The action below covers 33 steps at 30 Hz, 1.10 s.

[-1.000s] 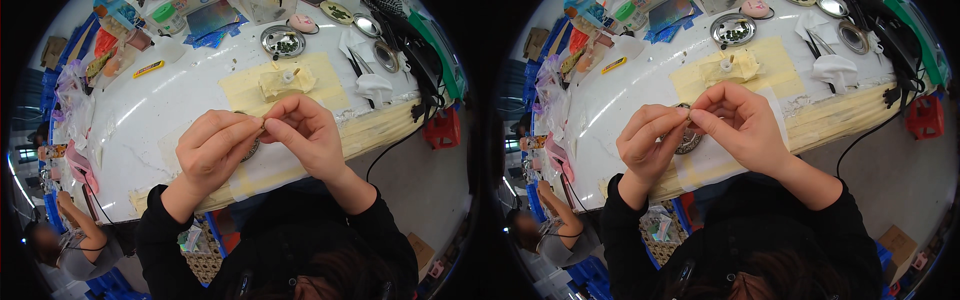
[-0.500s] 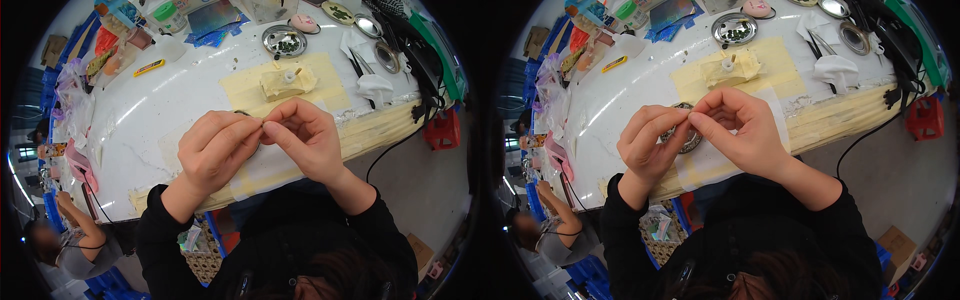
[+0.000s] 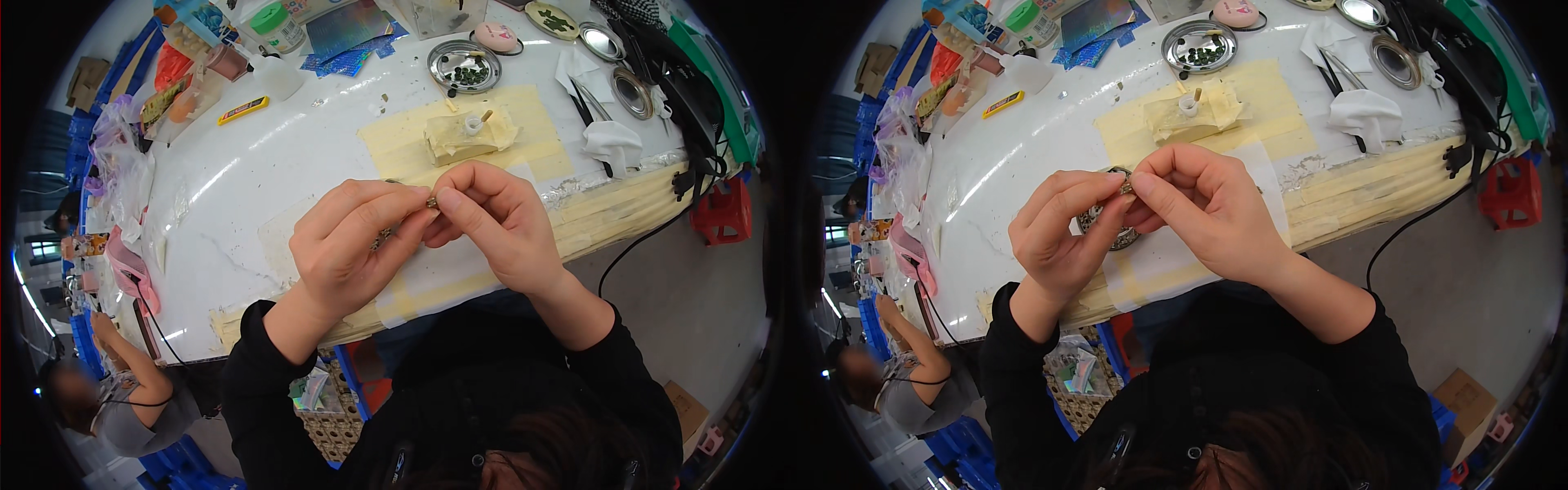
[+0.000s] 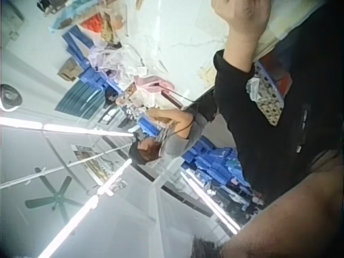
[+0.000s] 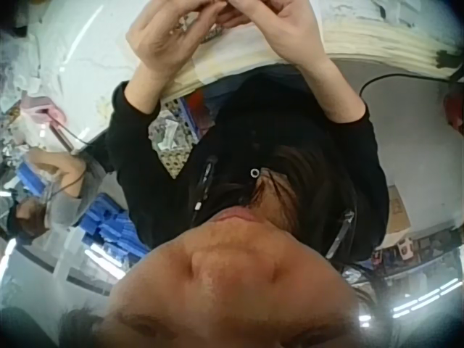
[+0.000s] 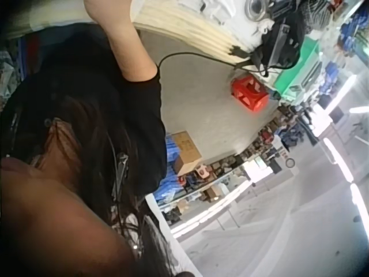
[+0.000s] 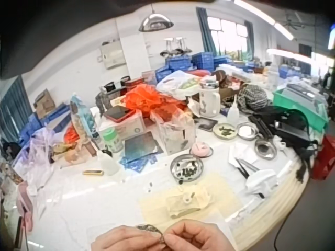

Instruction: Assembling tiny decorative studs onto a base component at a workbench.

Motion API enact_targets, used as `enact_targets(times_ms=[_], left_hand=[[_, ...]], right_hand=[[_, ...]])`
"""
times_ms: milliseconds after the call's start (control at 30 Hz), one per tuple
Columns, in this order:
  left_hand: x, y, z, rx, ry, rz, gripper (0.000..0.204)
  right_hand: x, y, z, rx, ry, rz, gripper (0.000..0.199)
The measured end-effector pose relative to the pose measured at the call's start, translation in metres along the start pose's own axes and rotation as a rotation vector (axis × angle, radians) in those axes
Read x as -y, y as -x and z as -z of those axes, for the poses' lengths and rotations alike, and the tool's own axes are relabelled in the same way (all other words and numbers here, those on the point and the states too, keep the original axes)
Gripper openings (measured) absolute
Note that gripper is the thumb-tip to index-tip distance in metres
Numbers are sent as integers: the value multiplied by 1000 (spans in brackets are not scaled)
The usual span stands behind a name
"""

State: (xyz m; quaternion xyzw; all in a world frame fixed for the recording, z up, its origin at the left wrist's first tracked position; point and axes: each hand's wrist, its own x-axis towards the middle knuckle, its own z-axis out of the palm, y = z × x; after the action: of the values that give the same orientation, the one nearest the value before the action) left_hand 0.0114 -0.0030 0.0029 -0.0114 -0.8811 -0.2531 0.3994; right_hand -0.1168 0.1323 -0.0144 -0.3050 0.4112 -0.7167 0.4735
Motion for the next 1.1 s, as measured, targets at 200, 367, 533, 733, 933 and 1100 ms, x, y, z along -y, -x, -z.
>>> enact_targets(times_ms=[200,367,533,733,933,1100], left_hand=[[0,0,1,38,-70,-40,23],[-2,0,0,65,-212,-103,22],[-4,0,0,74,-275,-87,23],[-1,1,-1,42,-226,-116,23],[-2,0,0,68,-162,-80,22],[-2,-1,2,83,-71,6,21]], right_hand=[[-4,1,-2,-85,208,157,13],[-5,-2,2,-152,786,510,9],[-4,-1,-4,-186,1027,690,7],[-3,-1,0,-166,678,394,10],[0,0,2,-122,528,262,11],[-1,0,7,-69,321,131,12]])
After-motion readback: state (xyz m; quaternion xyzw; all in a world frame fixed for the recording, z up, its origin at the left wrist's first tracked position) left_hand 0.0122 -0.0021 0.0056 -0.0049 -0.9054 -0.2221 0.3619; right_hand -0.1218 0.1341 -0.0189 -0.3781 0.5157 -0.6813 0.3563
